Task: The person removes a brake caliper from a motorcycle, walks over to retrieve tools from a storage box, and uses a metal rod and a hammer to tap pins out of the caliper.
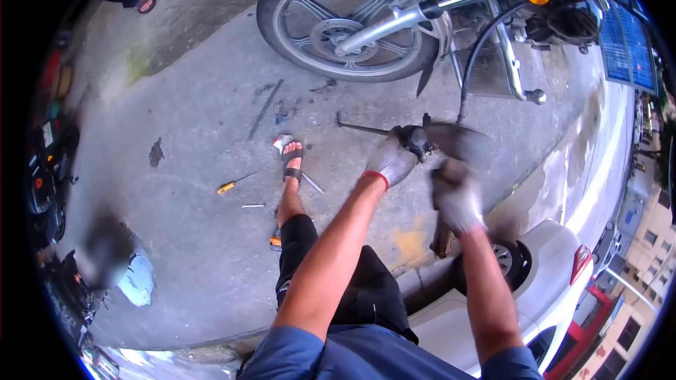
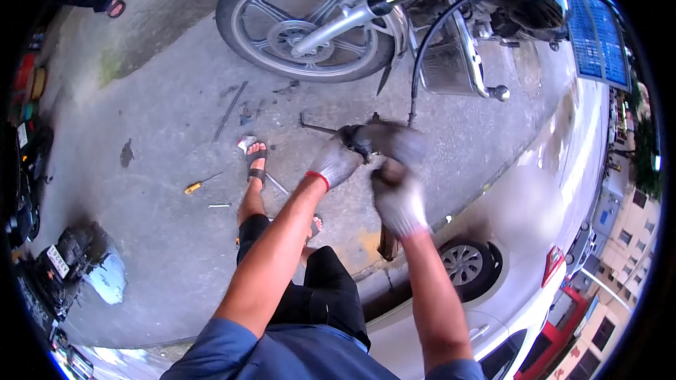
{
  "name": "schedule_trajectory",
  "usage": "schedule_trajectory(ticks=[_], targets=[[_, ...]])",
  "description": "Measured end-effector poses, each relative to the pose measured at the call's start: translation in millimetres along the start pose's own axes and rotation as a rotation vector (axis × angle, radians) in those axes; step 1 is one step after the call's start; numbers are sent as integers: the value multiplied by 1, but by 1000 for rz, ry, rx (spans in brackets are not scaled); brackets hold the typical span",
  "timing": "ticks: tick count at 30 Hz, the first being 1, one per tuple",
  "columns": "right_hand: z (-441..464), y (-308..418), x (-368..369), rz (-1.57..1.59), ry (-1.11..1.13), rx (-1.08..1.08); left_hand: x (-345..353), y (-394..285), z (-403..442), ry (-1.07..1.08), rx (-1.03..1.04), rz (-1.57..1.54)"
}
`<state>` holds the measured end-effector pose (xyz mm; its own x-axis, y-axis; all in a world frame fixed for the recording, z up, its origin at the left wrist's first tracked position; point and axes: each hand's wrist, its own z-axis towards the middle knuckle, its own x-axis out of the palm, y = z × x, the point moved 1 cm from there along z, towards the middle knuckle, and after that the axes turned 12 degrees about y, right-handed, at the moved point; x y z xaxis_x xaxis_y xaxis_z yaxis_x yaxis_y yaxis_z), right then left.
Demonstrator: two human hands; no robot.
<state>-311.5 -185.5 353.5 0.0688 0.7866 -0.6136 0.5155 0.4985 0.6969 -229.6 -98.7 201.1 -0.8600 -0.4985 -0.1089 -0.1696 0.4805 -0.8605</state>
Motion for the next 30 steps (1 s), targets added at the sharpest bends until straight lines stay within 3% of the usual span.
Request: schedule_trajectory(ticks=[1, 5, 8, 11, 13, 14, 16, 17, 18, 20, 21, 23, 27, 28, 30], targets=[[8, -17, 11, 163, 208, 316, 7, -3, -3, 26, 4, 15], [4, 5, -10, 201, 99, 245, 30, -1, -5, -86, 116, -39], [-11, 45, -45, 267, -35, 261, 32, 16, 12, -59, 94, -5], [-26, 99, -67, 252, -208, 188, 4, -12, -10, -32, 94, -24], [-23, 71, -56, 252, -157, 150, 4, -5, -6, -35, 67, -27], [-17, 34, -35, -27, -57, -41, 8, -1, -4, -33, 49, -31], [-8, -7, -1, -71, 57, -29, 37, 21, 9, 39, 80, 81], [2, -9, 11, 163, 72, 153, 46, 23, 19, 88, 116, 192], [16, 2, 8, 161, 78, 118, 44, 16, 1, -29, 20, 87], [0, 21, -9, 232, 127, 381, 38, 1, -14, 5, 65, 84], [-3, 5, -10, 199, -31, 61, 25, -1, -7, -7, 108, 93], [-14, 50, -36, 404, -43, 247, 14, -4, -12, -27, 44, -27], [-32, 95, -68, 260, -156, 205, 13, -1, -9, -21, 55, 14], [-34, 87, -57, 329, -224, 164, 14, 2, -10, -26, 69, 29], [-32, 1, -18, -123, -167, 0, 18, 10, -7, -53, 87, -31]])
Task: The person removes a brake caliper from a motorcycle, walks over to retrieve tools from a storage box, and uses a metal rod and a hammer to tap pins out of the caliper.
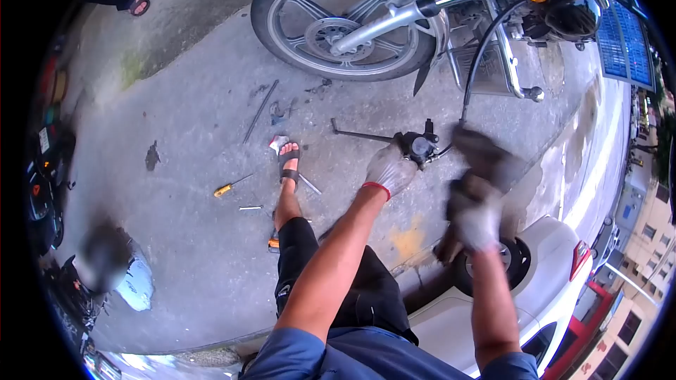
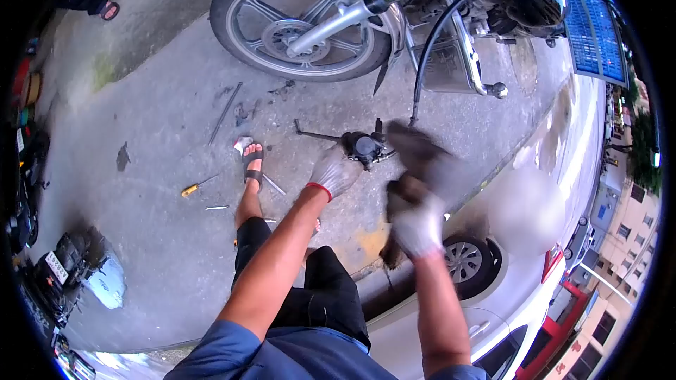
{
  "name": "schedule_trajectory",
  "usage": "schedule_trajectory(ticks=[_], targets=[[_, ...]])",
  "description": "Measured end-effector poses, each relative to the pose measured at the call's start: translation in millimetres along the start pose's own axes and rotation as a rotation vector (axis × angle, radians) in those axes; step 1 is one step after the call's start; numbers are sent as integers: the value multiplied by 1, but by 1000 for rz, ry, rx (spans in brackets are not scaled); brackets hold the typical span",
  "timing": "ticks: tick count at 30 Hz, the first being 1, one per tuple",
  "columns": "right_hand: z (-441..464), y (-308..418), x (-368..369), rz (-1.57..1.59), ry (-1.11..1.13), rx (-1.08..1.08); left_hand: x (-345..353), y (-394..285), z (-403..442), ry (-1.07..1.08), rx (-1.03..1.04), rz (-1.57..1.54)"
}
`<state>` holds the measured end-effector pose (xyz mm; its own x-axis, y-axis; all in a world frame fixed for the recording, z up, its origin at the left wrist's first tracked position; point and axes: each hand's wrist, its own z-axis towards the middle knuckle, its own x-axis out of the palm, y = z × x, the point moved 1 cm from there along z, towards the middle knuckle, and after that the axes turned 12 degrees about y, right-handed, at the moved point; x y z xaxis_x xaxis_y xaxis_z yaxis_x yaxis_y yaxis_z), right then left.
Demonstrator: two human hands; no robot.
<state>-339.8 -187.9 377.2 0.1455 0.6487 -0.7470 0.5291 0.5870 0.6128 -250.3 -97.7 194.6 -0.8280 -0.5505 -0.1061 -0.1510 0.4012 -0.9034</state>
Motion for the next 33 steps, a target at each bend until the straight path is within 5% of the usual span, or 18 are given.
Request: schedule_trajectory(ticks=[1, 3, 5, 6, 7, 13, 15, 18, 20, 23, 29, 31, 33], targets=[[17, 2, 26, 260, 333, 337, 10, 6, 3, -3, -27, 32], [34, -12, 30, 207, 312, 266, 4, 9, 16, -47, -42, 67], [20, 8, 11, 349, 267, 435, 13, 1, -4, -20, -36, -77], [16, -10, 6, 224, 188, 251, 15, 10, 1, -33, -15, 86], [16, 22, -12, 286, 205, 392, 6, 4, 0, -39, -18, 91], [-1, 72, -33, 369, -54, 225, 5, -3, -3, 10, -15, 156], [6, 6, 13, -8, 196, 220, 0, -6, -4, 12, -46, 111], [25, -22, 45, 29, 230, -30, -8, -13, -7, -19, -73, 68], [7, -20, 37, 296, 282, 313, -1, -14, -19, 22, -125, 32], [17, 8, 18, 331, 239, 386, -4, -14, -24, -53, -79, 75], [62, -18, 55, 248, 75, -49, 5, -4, -23, -63, -95, 118], [64, -18, 66, 279, 193, 145, 5, -3, -24, -75, -57, 113], [67, -20, 71, 282, 187, 101, 3, -2, -24, -109, -31, 138]])
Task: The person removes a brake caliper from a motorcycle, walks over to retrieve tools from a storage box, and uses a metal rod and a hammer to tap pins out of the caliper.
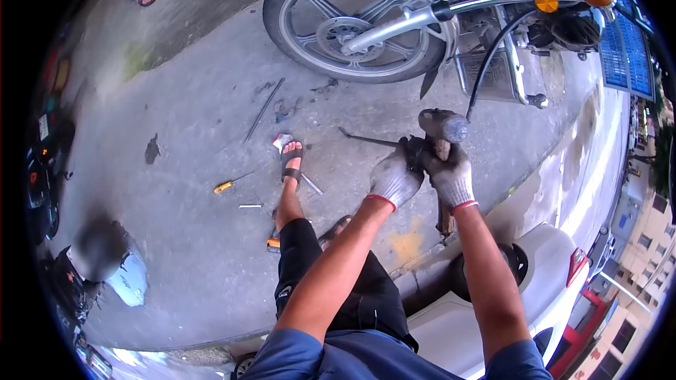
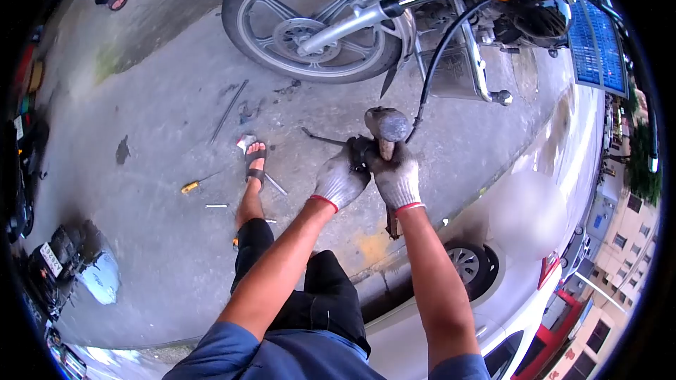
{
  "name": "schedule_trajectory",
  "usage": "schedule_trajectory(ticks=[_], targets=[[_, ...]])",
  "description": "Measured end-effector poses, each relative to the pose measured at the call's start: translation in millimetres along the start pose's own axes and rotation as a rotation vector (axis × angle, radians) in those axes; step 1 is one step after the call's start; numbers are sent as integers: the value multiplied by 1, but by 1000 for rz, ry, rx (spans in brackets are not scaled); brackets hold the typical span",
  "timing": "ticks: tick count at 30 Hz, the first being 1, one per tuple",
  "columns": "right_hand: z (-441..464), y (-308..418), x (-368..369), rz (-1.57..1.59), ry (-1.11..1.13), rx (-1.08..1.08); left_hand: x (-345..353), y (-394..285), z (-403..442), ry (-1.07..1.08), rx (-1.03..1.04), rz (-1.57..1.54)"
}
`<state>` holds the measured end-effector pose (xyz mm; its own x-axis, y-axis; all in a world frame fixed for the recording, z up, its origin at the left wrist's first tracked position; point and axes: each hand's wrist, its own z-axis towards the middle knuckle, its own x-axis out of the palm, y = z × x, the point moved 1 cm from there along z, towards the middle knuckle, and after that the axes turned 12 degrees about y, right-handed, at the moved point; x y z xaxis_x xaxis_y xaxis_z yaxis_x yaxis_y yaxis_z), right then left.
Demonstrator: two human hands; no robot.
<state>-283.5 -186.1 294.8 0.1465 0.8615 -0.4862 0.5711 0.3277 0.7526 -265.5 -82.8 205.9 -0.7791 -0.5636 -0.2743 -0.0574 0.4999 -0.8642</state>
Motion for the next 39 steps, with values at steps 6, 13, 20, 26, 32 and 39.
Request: schedule_trajectory(ticks=[6, 13, 20, 26, 32, 39], targets=[[1, 16, 3, -149, 40, 68, -41, -33, -10, 164, -114, 70], [1, 29, -5, -186, 84, 158, -29, -21, -1, 166, -89, -54], [-67, 70, -36, 121, 41, 284, -32, -23, -1, 217, -124, -30], [-57, 18, -16, -64, 101, 235, -27, -19, 3, 209, -152, -117], [-86, 110, -47, 132, -87, 133, -25, -24, 4, 244, -251, -67], [-69, 27, -28, -248, -9, 30, -32, -24, 3, 252, -189, -103]])
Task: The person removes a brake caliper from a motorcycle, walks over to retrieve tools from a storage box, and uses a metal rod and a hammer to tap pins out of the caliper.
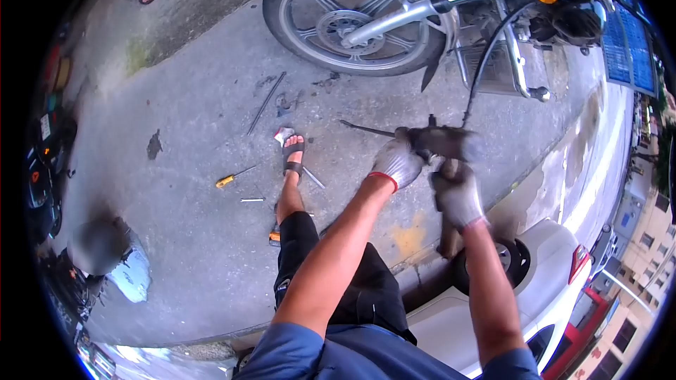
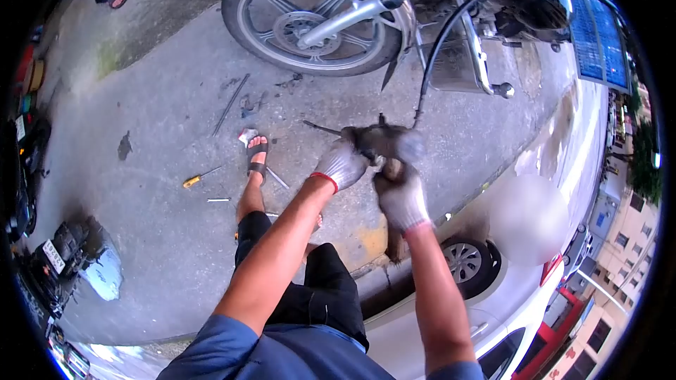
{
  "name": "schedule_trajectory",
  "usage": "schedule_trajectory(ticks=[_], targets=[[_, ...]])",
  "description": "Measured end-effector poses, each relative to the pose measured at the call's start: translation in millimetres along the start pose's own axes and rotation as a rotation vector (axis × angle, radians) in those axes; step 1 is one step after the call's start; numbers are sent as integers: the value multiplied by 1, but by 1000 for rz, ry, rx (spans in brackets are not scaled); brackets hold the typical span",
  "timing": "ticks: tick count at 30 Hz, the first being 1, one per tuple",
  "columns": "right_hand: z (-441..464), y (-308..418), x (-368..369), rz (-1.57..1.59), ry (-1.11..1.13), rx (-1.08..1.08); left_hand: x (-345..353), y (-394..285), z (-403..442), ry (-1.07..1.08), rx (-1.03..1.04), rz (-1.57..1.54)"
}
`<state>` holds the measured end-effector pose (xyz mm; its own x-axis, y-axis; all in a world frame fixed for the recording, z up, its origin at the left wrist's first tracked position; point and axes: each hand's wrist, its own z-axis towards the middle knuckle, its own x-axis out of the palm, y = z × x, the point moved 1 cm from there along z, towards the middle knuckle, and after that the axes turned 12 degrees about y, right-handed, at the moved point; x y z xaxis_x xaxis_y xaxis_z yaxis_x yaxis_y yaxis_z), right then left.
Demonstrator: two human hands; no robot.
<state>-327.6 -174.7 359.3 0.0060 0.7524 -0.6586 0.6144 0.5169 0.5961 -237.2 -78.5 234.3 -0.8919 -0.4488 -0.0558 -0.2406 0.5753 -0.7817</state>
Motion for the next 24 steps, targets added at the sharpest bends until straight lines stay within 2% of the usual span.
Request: schedule_trajectory(ticks=[1, 2, 5, 7, 9, 11, 12, 14, 15, 17, 18, 19, 20, 21, 22, 23, 24], targets=[[10, 3, 10, 378, 224, 345, -1, -6, -4, 34, 14, -2], [14, 4, 6, 315, 162, 245, 13, 8, 5, -65, -17, -35], [-6, 19, -19, 220, 7, 3, 6, 1, -2, -80, -46, 20], [-22, 56, -46, 217, -91, 19, 5, 3, -3, -59, 48, 41], [-36, 90, -66, 306, -201, 12, 9, 7, 3, -48, 21, 38], [-34, 83, -55, 421, -267, -103, 7, 5, 2, -59, -6, 106], [-27, 50, -41, -50, -296, -331, 7, 7, 1, -56, -7, 105], [2, -23, 11, -306, -218, -448, 4, 5, -2, -65, 16, 71], [10, -34, 28, -91, -123, -336, 11, 9, -2, -53, 28, 73], [4, -11, 0, 249, 170, 245, 11, 24, 13, -144, 142, -10], [-1, 1, -11, 265, 148, 165, 0, 6, 1, -51, -7, 46], [-10, 27, -23, 241, 24, 167, -5, 9, 11, -84, -1, 44], [-13, 30, -30, 276, -112, -79, 3, 17, 20, -128, 70, 21], [-24, 69, -48, 257, -120, 50, 20, 26, 19, -140, 126, -12], [-30, 85, -60, 270, -138, 39, 13, 12, 4, -87, 20, 41], [-33, 104, -64, 182, -200, 83, 15, 13, 7, -87, 22, 40], [-35, 93, -59, 214, -199, 13, 18, 13, 9, -92, 40, 44]])
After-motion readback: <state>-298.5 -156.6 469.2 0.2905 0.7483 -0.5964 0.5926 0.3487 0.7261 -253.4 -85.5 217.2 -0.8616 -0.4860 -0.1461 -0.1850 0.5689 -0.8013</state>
